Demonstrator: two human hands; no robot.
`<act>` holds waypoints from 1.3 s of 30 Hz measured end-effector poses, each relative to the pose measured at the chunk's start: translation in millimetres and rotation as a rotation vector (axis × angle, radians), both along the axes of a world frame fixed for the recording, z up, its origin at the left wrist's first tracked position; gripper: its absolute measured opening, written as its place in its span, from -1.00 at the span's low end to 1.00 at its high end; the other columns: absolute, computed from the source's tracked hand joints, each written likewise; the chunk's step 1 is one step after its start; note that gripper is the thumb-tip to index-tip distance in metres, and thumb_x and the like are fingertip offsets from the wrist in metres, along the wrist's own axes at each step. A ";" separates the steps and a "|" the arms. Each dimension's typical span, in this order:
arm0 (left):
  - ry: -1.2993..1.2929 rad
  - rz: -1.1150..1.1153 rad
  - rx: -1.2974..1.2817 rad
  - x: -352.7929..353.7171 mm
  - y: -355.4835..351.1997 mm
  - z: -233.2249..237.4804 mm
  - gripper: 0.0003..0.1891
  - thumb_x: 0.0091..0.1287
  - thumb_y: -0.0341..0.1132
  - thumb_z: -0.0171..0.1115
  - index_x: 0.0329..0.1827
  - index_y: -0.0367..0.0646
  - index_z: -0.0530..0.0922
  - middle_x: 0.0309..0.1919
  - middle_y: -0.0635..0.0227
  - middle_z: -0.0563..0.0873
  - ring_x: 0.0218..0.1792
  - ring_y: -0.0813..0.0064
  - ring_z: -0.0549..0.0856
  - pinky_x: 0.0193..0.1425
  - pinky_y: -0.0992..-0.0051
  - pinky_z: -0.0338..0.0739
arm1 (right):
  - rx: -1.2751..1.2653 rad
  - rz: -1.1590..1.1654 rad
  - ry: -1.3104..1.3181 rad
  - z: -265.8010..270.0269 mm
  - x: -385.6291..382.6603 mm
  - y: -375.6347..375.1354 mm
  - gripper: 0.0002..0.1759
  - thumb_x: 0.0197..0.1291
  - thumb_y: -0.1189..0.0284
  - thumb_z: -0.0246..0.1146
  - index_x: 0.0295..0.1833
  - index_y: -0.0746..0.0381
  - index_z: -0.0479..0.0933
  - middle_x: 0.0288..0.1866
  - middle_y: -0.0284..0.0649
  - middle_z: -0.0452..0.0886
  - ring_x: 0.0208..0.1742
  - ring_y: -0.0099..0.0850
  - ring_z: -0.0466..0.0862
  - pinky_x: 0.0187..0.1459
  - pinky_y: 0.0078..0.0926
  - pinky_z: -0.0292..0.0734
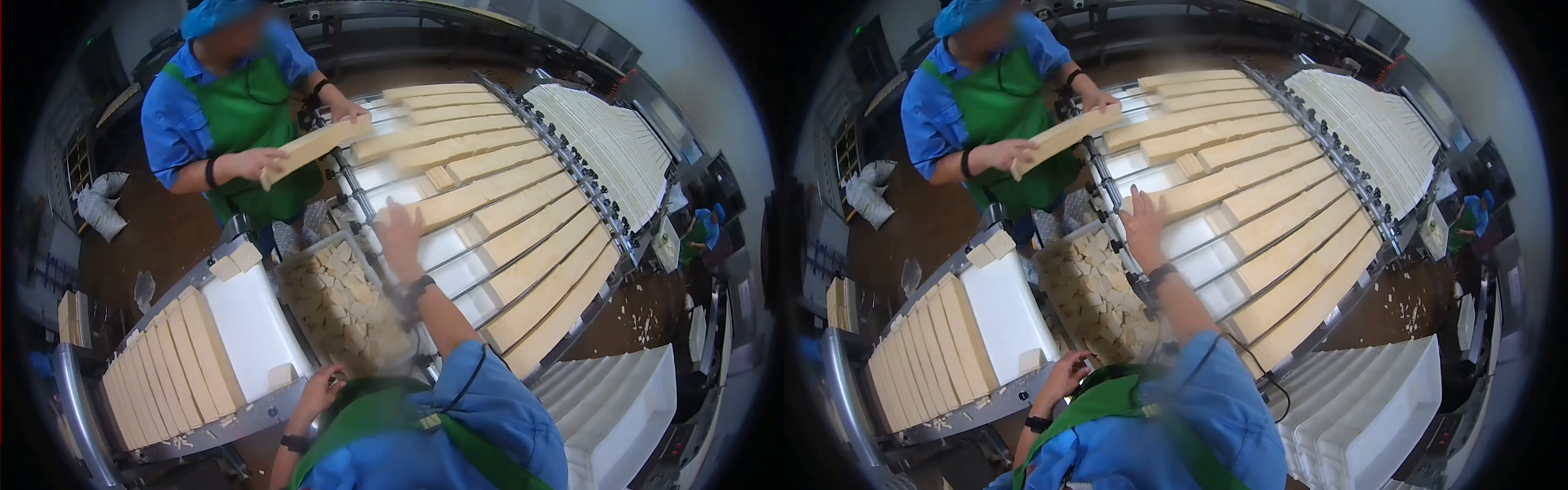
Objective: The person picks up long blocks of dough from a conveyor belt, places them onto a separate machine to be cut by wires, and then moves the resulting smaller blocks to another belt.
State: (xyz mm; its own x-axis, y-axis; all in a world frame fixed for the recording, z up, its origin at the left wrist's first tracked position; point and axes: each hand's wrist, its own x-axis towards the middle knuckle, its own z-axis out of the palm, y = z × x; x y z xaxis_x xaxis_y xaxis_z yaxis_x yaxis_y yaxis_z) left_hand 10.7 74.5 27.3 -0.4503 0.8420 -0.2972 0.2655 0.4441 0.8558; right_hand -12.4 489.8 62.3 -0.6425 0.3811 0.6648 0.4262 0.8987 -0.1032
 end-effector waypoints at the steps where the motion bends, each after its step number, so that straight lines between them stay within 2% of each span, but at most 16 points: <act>1: -0.022 0.012 -0.007 0.0 -2.5 -1.4 -0.53 0.43 -0.37 0.48 0.39 -0.06 0.65 0.22 0.11 0.73 0.11 0.12 0.79 0.20 0.24 0.74 | -0.002 0.000 -0.014 0.7 -1.2 -1.5 -0.86 0.37 0.30 0.38 -0.08 0.03 0.81 0.58 -0.05 0.53 0.57 -0.07 0.48 0.65 0.42 0.01; 2: -0.021 0.009 -0.006 0.2 -5.4 -1.0 -0.53 0.43 -0.37 0.48 0.39 -0.06 0.65 0.22 0.11 0.73 0.11 0.12 0.79 0.20 0.24 0.74 | -0.002 -0.001 -0.027 -1.2 -2.7 -1.2 -0.84 0.38 0.28 0.36 -0.18 0.04 0.83 0.61 -0.04 0.51 0.61 -0.05 0.44 0.66 0.46 -0.03; 16: 0.010 0.103 0.054 1.2 -21.2 -3.8 -0.56 0.41 -0.38 0.49 0.35 -0.05 0.66 0.15 0.12 0.74 -0.02 0.14 0.79 0.12 0.25 0.70 | 0.110 0.051 -0.253 -9.4 -11.8 20.6 -0.75 0.38 0.32 0.27 -0.27 0.10 0.84 0.58 -0.04 0.56 0.66 -0.02 0.41 0.69 0.62 -0.26; 18: 0.031 0.102 0.043 -1.6 -22.5 -4.6 -0.55 0.42 -0.38 0.48 0.36 -0.05 0.65 0.15 0.12 0.74 -0.02 0.14 0.79 0.12 0.24 0.70 | 0.133 0.038 -0.267 -14.6 -13.7 26.8 -0.76 0.36 0.32 0.26 -0.21 0.08 0.85 0.59 -0.11 0.57 0.68 -0.08 0.40 0.69 0.63 -0.26; 21: 0.039 0.127 0.045 -2.9 -25.5 9.3 -0.55 0.43 -0.38 0.47 0.38 -0.06 0.63 0.14 0.12 0.73 -0.03 0.12 0.78 0.11 0.23 0.69 | 0.194 -0.091 -0.548 -4.1 -6.7 23.5 -0.66 0.40 0.22 0.27 0.22 -0.09 0.73 0.65 -0.25 0.48 0.72 -0.18 0.34 0.68 0.60 -0.21; 22: 0.042 0.130 0.062 -3.9 -29.8 15.6 -0.55 0.43 -0.38 0.46 0.38 -0.08 0.62 0.13 0.11 0.73 -0.03 0.12 0.77 0.11 0.22 0.68 | 0.149 -0.105 -0.496 -14.3 -10.1 27.6 -0.64 0.40 0.25 0.29 0.27 -0.14 0.70 0.69 -0.29 0.45 0.72 -0.26 0.35 0.67 0.61 -0.19; 25: 0.016 0.200 0.080 -7.7 -38.5 22.6 -0.56 0.45 -0.38 0.45 0.38 -0.11 0.62 0.10 0.12 0.72 -0.03 0.12 0.76 0.11 0.21 0.66 | -0.084 0.013 -0.272 -30.5 -11.3 36.5 -0.06 0.25 0.45 0.39 0.75 -0.18 0.29 0.69 -0.27 0.46 0.73 -0.28 0.38 0.65 0.61 -0.22; 26: 0.004 0.239 0.068 -8.5 -42.7 23.5 -0.56 0.45 -0.38 0.45 0.38 -0.11 0.62 0.10 0.12 0.72 -0.03 0.12 0.76 0.11 0.21 0.66 | -0.118 0.029 -0.256 -31.2 -10.8 38.0 -0.02 0.31 0.31 0.40 0.81 -0.21 0.16 0.70 -0.29 0.46 0.73 -0.31 0.38 0.65 0.61 -0.25; 27: 0.000 0.260 0.092 -8.6 -46.4 24.0 -0.56 0.46 -0.38 0.44 0.38 -0.12 0.62 0.09 0.12 0.72 -0.03 0.12 0.75 0.12 0.21 0.65 | -0.176 0.021 -0.276 -28.4 -10.1 36.5 -0.01 0.36 0.33 0.36 0.83 -0.17 0.09 0.73 -0.28 0.41 0.76 -0.26 0.34 0.63 0.65 -0.24; 30: -0.024 0.312 0.090 -10.4 -57.4 32.2 -0.56 0.47 -0.42 0.42 0.40 -0.13 0.61 0.08 0.15 0.72 -0.05 0.15 0.76 0.10 0.24 0.66 | -0.106 -0.028 -0.394 -27.3 -12.3 37.8 -0.05 0.41 0.35 0.33 0.83 -0.13 0.08 0.75 -0.26 0.37 0.78 -0.22 0.28 0.62 0.68 -0.22; 33: -0.021 0.396 0.173 -12.1 -73.8 26.5 -0.57 0.46 -0.47 0.40 0.39 -0.15 0.62 0.08 0.16 0.73 -0.07 0.21 0.77 0.08 0.27 0.68 | -0.077 -0.077 -0.524 -24.9 -14.0 37.1 -0.15 0.55 0.15 0.21 0.84 -0.09 0.06 0.81 -0.22 0.27 0.81 -0.10 0.21 0.62 0.70 -0.24; 34: 0.005 0.484 0.247 -13.0 -82.0 23.4 -0.57 0.46 -0.49 0.39 0.38 -0.15 0.62 0.07 0.17 0.73 -0.09 0.23 0.78 0.07 0.28 0.69 | -0.052 -0.113 -0.574 -23.7 -14.7 33.9 -0.18 0.59 0.07 0.17 0.84 -0.08 0.07 0.82 -0.20 0.25 0.81 -0.04 0.19 0.62 0.70 -0.25; 35: 0.038 0.583 0.319 -13.8 -90.9 20.8 -0.58 0.47 -0.51 0.38 0.38 -0.16 0.62 0.05 0.19 0.74 -0.11 0.26 0.78 0.06 0.29 0.70 | 0.051 -0.133 -0.618 -18.6 -13.8 30.2 -0.21 0.63 -0.04 0.08 0.83 -0.05 0.11 0.84 -0.06 0.17 0.82 0.08 0.12 0.62 0.70 -0.25; 37: 0.193 0.961 0.280 -15.5 -110.1 16.7 -0.54 0.43 -0.49 0.40 0.39 -0.19 0.60 0.14 0.13 0.67 0.03 0.19 0.72 0.16 0.26 0.65 | 0.013 -0.177 -0.611 -10.6 -27.1 11.7 -0.20 0.62 -0.06 0.10 0.82 -0.01 0.15 0.83 0.13 0.13 0.83 0.13 0.08 0.62 0.69 -0.25; 38: 0.291 1.175 0.233 -17.2 -120.3 12.4 -0.48 0.40 -0.46 0.43 0.43 -0.19 0.56 0.20 0.07 0.61 0.13 0.12 0.67 0.24 0.22 0.61 | 0.008 -0.142 -0.579 -6.7 -41.9 -4.6 -0.18 0.58 -0.06 0.17 0.78 0.06 0.22 0.79 0.26 0.14 0.81 0.15 0.11 0.61 0.67 -0.16; 39: 0.305 1.238 0.215 -20.1 -133.2 5.4 -0.48 0.40 -0.46 0.43 0.43 -0.19 0.56 0.20 0.07 0.61 0.13 0.12 0.67 0.24 0.22 0.61 | 0.016 -0.012 -0.491 -3.8 -58.2 -28.6 -0.22 0.56 0.00 0.22 0.73 0.11 0.29 0.73 0.26 0.24 0.75 0.17 0.20 0.61 0.58 -0.05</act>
State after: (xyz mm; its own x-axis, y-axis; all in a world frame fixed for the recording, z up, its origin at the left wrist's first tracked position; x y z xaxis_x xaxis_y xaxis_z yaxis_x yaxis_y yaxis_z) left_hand -9.4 -58.7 32.7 -0.9855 -0.1640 0.0437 -0.0251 0.3953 0.9182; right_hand -70.6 461.2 58.5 -0.8771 0.3826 0.2903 0.4315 0.8932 0.1267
